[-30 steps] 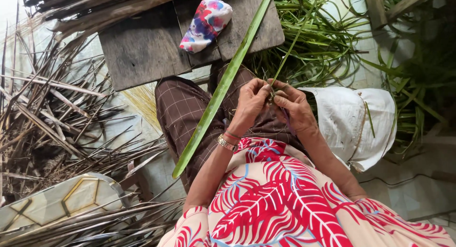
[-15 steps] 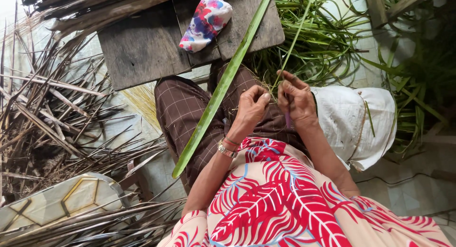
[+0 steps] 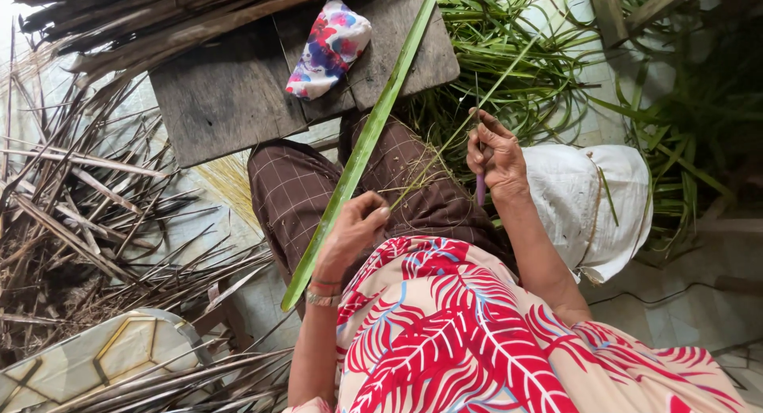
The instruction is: Stripping the leafy part from palm fronds using a small knife to collect the midribs
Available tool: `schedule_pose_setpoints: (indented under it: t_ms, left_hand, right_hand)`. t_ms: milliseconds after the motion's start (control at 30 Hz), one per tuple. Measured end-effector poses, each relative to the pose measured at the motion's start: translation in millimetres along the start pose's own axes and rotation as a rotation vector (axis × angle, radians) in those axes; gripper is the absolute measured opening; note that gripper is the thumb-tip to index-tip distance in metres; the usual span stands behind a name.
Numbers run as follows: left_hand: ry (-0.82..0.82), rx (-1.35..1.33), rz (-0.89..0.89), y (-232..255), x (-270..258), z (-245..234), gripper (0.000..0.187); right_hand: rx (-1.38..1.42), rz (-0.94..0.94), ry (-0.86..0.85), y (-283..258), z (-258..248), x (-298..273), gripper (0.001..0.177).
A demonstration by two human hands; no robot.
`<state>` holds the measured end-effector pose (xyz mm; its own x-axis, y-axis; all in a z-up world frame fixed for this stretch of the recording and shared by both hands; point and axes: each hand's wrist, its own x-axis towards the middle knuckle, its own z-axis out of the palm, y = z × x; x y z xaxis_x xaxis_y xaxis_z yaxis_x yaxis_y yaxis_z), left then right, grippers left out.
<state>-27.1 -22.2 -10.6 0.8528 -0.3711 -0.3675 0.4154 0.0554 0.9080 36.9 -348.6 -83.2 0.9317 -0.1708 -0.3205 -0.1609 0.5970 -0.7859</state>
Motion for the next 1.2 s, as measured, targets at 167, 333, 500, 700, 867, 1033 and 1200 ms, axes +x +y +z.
schedule_pose_setpoints:
  t_ms: [167, 333, 500, 700, 867, 1033, 1200]
  left_hand:
    - [0.01, -0.005, -0.029, -5, -13, -24, 0.008]
    - [0.055, -0.001, -0.009, -11, -26, -51, 0.011]
    - [0.075, 0.007, 0.011, 2, -46, -77, 0.012]
    - [0.153, 0.017, -0.126, 7, -74, -125, 0.006]
    - [0.265, -0.013, -0.072, 11, -101, -153, 0.006]
    - [0.386, -0.045, 0.0, -12, -121, -201, 0.009]
    - [0.353, -0.129, 0.075, -53, -135, -274, 0.008]
  right_hand:
    - [0.006, 0.012, 0.039, -2, -9, 9, 0.026]
    - [-0.005, 0.015, 0.07, -10, -19, 21, 0.025]
    - [0.002, -0.041, 0.117, -13, -38, 36, 0.023]
    - [0.198, 0.017, 0.014, -24, -62, 48, 0.023]
    - [0.205, -0.035, 0.04, -33, -89, 57, 0.023]
    - [0.24, -0.062, 0.102, -39, -117, 66, 0.019]
    - [0.257, -0.086, 0.169, -47, -136, 68, 0.018]
